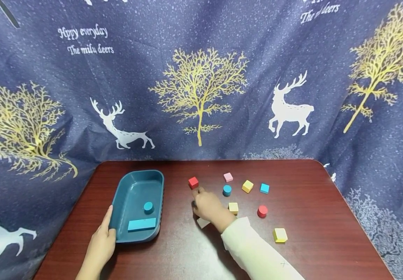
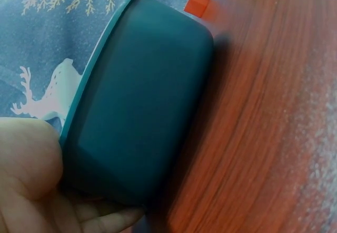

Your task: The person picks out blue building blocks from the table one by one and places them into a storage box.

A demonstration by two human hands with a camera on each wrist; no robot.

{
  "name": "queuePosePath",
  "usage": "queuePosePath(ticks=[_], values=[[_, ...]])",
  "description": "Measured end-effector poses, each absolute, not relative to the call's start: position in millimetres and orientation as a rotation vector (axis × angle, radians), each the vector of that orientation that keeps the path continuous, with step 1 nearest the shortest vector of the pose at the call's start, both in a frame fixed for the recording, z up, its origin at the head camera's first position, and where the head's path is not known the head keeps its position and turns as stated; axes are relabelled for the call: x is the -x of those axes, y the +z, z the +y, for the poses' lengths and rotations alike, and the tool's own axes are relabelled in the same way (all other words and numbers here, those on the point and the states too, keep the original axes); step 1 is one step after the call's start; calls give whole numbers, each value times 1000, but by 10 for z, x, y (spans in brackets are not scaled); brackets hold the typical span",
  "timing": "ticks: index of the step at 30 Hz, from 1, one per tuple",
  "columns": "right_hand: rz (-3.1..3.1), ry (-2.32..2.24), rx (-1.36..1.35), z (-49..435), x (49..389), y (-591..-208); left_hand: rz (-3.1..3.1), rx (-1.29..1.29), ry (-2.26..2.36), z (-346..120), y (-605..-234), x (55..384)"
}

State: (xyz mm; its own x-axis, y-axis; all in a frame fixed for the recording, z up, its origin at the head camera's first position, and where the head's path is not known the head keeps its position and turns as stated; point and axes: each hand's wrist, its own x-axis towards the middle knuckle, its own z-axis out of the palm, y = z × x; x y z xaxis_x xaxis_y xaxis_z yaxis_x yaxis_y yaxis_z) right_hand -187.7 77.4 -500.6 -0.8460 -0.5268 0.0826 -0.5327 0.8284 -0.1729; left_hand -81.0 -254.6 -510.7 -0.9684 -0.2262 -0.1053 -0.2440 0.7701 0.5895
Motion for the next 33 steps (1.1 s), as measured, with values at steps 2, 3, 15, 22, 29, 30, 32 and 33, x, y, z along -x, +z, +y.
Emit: queuePosePath(ticks=[2,3,15,22,29,30,32,33], values=[[-2958,309,-872,780,1873,-5024,2930,388,980,-2547,-5106,806],[-2950,318,-878,783,1872,-5035,2929,389,978,-2546,-5104,804],[-2980,386,-900,779,1896,-5023,2936,384,985,-2552,-5093,809],[-2954,411,-928,768,1887,-4999,2939,374,997,-2542,-5088,798],[-2823,421,-986,757,1889,-5014,2938,382,979,-2550,-5114,806],[-2812,420,-985,756,1894,-5018,2935,383,980,-2550,-5117,810],[-2809,425,-982,755,1902,-5024,2927,386,984,-2552,-5121,812],[-2807,424,-983,754,1906,-5026,2924,389,984,-2553,-5123,812]])
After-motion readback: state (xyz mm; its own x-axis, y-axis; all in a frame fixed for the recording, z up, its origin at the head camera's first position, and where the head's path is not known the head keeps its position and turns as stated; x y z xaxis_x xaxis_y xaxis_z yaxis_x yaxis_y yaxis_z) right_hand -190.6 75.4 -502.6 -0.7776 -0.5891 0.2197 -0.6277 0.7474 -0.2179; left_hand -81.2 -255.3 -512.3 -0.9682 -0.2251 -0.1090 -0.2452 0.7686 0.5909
